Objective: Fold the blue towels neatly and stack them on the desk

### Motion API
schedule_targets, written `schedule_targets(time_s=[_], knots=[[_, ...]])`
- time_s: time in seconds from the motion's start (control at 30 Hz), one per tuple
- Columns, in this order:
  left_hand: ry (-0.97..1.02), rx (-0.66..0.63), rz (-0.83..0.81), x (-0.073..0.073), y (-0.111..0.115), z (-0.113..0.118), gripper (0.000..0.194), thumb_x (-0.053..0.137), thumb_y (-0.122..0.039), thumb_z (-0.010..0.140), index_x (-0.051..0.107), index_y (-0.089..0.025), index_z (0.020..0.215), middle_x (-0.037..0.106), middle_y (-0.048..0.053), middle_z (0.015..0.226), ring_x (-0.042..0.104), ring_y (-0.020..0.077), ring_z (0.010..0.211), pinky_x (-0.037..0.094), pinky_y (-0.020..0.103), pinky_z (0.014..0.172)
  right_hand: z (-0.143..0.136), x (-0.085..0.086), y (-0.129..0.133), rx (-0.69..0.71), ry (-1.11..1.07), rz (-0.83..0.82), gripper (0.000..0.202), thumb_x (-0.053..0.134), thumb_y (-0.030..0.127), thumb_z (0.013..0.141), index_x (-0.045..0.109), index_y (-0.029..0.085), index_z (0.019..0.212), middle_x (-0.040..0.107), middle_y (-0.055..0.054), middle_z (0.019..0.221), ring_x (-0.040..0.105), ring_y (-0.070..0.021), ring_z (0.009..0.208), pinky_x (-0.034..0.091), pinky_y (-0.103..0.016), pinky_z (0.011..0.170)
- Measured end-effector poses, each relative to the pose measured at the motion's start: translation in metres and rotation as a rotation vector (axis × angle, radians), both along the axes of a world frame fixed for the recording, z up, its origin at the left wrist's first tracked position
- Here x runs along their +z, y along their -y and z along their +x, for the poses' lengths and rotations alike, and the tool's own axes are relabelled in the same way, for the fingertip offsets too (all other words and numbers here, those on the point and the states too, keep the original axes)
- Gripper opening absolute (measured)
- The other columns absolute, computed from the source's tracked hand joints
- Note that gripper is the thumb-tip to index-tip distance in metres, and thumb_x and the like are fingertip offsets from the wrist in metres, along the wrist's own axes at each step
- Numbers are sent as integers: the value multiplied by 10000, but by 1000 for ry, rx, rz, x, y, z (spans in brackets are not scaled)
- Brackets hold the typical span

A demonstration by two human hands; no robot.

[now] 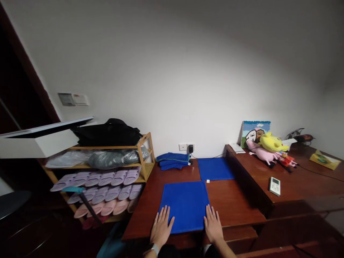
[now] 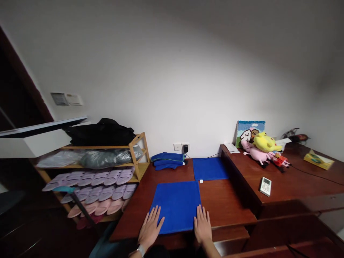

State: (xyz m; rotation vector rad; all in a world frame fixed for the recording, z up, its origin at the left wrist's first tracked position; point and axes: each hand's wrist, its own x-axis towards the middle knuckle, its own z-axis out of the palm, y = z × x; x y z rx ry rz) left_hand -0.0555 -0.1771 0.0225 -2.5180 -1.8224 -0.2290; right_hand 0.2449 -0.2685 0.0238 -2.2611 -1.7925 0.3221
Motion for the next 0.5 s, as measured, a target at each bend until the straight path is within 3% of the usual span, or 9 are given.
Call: schedule_targets(time_s=[0.5], knots=[[-32,2,-118,4,-10,-1,767,217,-620,1005,287,-143,1602,225,86,1679,217,257,1559,208,491,1282,-3,3,3,17,17,36,650,154,442,1042,238,144,1613,156,4,1683,118,-234,1574,128,-455,1295]])
